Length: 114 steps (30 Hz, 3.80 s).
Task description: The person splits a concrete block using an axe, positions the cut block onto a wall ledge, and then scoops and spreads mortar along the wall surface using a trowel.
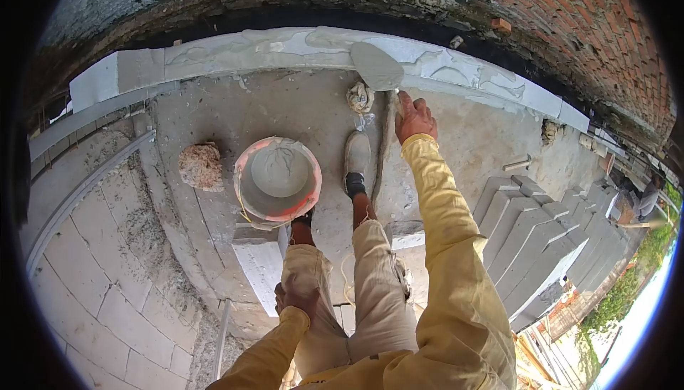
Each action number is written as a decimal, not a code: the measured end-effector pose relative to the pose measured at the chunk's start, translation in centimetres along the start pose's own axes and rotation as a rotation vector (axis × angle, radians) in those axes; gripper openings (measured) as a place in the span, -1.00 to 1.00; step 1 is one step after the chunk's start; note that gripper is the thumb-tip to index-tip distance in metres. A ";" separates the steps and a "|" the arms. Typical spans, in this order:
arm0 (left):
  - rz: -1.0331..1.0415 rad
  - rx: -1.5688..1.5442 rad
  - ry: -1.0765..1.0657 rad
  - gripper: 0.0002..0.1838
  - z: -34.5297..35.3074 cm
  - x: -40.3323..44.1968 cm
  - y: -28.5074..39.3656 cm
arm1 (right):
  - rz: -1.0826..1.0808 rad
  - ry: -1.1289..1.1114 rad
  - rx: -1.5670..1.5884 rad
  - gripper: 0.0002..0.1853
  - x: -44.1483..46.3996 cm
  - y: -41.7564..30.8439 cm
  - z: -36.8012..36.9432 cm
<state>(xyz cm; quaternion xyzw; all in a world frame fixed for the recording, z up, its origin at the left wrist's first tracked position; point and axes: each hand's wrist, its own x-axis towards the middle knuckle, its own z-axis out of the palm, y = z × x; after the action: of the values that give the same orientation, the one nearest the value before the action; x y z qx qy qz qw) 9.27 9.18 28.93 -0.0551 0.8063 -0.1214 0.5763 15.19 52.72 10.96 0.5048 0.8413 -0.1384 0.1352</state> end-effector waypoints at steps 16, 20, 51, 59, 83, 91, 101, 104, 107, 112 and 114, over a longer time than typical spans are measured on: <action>-0.024 0.092 0.031 -0.09 1.0 -0.6 2.2 | -0.085 -0.069 0.501 -0.34 3.8 -1.2 3.3; -0.032 0.098 0.035 -0.09 1.3 -0.7 2.7 | -0.077 -0.143 0.288 -0.34 3.6 0.2 2.9; -0.038 0.116 0.049 -0.10 1.4 -0.7 3.2 | 0.112 0.044 0.319 -0.52 -0.2 7.0 0.7; -0.026 0.107 0.065 -0.11 1.6 -0.6 2.9 | 0.135 -0.035 0.062 -0.46 2.1 8.8 3.1; 0.013 0.059 0.021 -0.12 0.6 -0.1 1.0 | 0.102 -0.468 0.830 -0.45 -20.6 -6.6 5.0; 0.031 0.039 -0.032 -0.12 0.4 0.2 -1.0 | 0.394 -0.769 0.581 -0.43 -20.3 -21.1 20.7; 0.076 -0.020 -0.070 -0.12 -0.9 1.1 -3.5 | 0.509 -1.227 1.035 -0.64 -19.5 -17.9 11.6; 0.082 -0.043 -0.079 -0.10 -1.5 1.4 -4.2 | 0.449 -1.242 1.200 -0.62 -21.3 -18.4 7.7; 0.092 -0.075 -0.082 -0.09 -2.0 1.7 -4.8 | 0.337 -1.197 1.365 -0.63 -22.3 -21.2 5.3; 0.110 -0.082 -0.105 -0.10 -3.2 2.1 -5.7 | 0.210 -0.998 1.647 -0.58 -19.2 -31.7 1.4; 0.118 -0.082 -0.095 -0.10 -3.4 2.3 -6.1 | 0.143 -0.878 1.700 -0.57 -16.3 -36.5 1.4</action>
<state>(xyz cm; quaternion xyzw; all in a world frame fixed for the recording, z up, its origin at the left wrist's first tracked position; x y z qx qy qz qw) 4.97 3.26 29.49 -0.0369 0.7842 -0.0514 0.6172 -9.62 22.50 19.21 0.3875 0.3010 -0.8706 0.0350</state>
